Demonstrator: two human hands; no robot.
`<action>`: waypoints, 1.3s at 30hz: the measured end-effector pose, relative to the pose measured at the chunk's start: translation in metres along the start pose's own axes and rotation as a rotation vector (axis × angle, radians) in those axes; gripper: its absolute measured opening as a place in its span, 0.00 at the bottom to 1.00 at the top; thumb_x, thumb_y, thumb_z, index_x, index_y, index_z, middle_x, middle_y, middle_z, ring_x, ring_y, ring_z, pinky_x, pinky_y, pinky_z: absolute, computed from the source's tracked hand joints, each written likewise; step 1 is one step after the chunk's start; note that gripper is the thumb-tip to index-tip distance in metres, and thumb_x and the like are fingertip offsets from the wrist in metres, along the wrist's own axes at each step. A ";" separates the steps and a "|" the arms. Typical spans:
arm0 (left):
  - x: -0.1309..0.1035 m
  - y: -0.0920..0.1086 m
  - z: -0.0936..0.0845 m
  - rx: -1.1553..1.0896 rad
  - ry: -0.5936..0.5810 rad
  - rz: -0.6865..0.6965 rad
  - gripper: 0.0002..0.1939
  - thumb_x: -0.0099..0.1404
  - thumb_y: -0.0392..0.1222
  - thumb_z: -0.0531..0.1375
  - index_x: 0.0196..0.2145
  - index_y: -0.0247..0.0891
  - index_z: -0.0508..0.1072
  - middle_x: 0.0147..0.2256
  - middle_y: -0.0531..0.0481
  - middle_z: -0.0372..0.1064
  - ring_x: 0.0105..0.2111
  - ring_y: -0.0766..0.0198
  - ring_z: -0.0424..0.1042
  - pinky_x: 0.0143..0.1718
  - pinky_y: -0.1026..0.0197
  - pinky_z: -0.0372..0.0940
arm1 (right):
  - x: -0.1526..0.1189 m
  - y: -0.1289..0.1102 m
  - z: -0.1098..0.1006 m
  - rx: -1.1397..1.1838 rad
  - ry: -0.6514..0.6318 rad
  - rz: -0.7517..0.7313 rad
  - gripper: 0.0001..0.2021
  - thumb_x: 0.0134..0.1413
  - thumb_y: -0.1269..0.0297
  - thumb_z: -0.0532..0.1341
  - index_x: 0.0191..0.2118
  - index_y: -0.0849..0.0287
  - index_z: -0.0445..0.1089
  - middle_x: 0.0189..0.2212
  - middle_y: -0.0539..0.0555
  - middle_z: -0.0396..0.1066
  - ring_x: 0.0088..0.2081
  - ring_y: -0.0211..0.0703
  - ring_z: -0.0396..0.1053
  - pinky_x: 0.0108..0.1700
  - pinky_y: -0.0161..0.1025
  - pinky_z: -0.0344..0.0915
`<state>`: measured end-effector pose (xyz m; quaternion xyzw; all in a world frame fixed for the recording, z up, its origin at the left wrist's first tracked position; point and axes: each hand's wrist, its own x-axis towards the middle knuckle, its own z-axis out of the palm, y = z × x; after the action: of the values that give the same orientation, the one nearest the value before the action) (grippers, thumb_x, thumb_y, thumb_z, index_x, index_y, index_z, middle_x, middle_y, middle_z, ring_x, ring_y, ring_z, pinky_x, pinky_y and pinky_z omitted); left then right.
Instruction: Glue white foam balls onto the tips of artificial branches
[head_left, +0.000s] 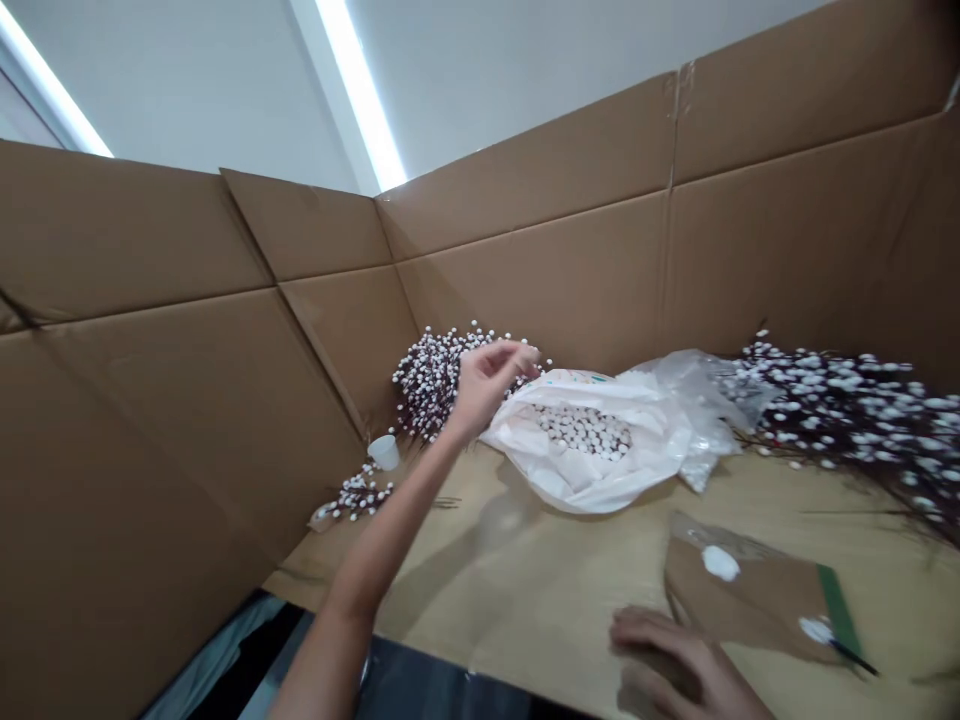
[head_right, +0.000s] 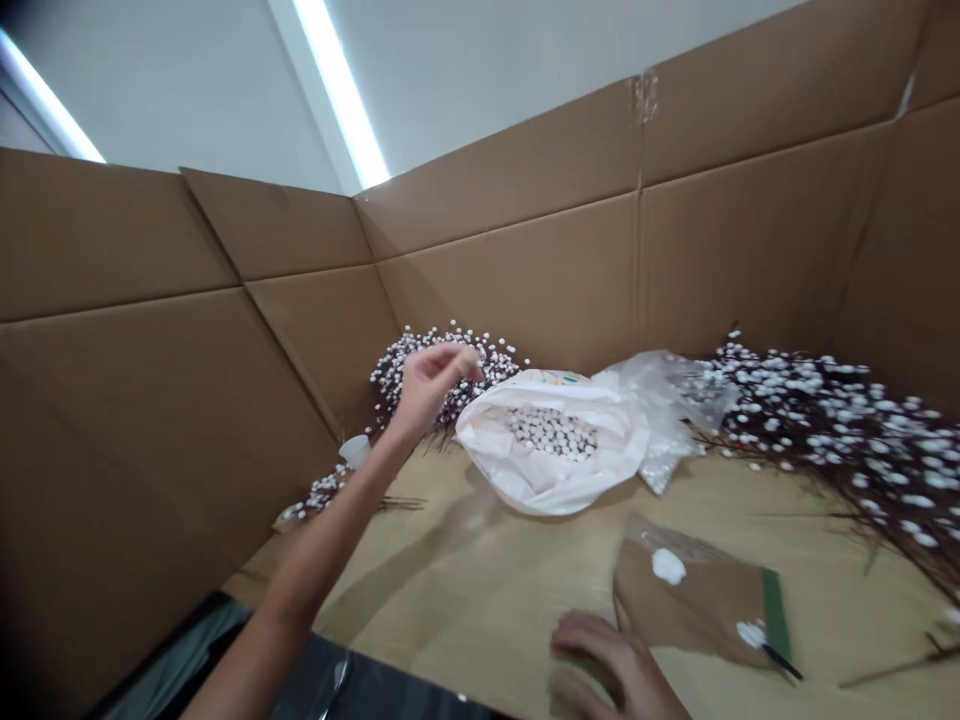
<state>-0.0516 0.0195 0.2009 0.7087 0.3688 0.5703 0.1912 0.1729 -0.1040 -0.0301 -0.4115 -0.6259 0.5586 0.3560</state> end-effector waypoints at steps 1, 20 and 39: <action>-0.021 0.017 0.014 -0.094 -0.058 -0.013 0.08 0.58 0.45 0.63 0.28 0.37 0.77 0.22 0.51 0.73 0.22 0.68 0.71 0.27 0.64 0.68 | -0.003 -0.003 0.002 0.039 0.027 0.004 0.22 0.39 0.43 0.66 0.36 0.53 0.79 0.44 0.62 0.75 0.51 0.65 0.68 0.58 0.61 0.56; -0.096 0.006 0.122 -0.104 -0.059 -0.070 0.10 0.52 0.48 0.66 0.24 0.38 0.77 0.16 0.53 0.70 0.14 0.68 0.66 0.18 0.66 0.59 | -0.055 -0.068 0.027 1.187 -0.241 -0.005 0.35 0.54 0.38 0.53 0.56 0.63 0.61 0.39 0.65 0.76 0.40 0.50 0.76 0.46 0.47 0.66; -0.130 -0.120 0.096 0.534 -0.300 0.177 0.21 0.66 0.47 0.50 0.17 0.36 0.61 0.15 0.55 0.55 0.16 0.70 0.57 0.23 0.66 0.49 | 0.001 -0.054 -0.277 -0.418 1.304 -0.168 0.23 0.50 0.51 0.55 0.45 0.65 0.67 0.40 0.64 0.72 0.35 0.50 0.71 0.41 0.50 0.68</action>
<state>-0.0072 0.0163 0.0048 0.8394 0.4101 0.3567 0.0002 0.4167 0.0074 0.0569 -0.6734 -0.4083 0.0352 0.6153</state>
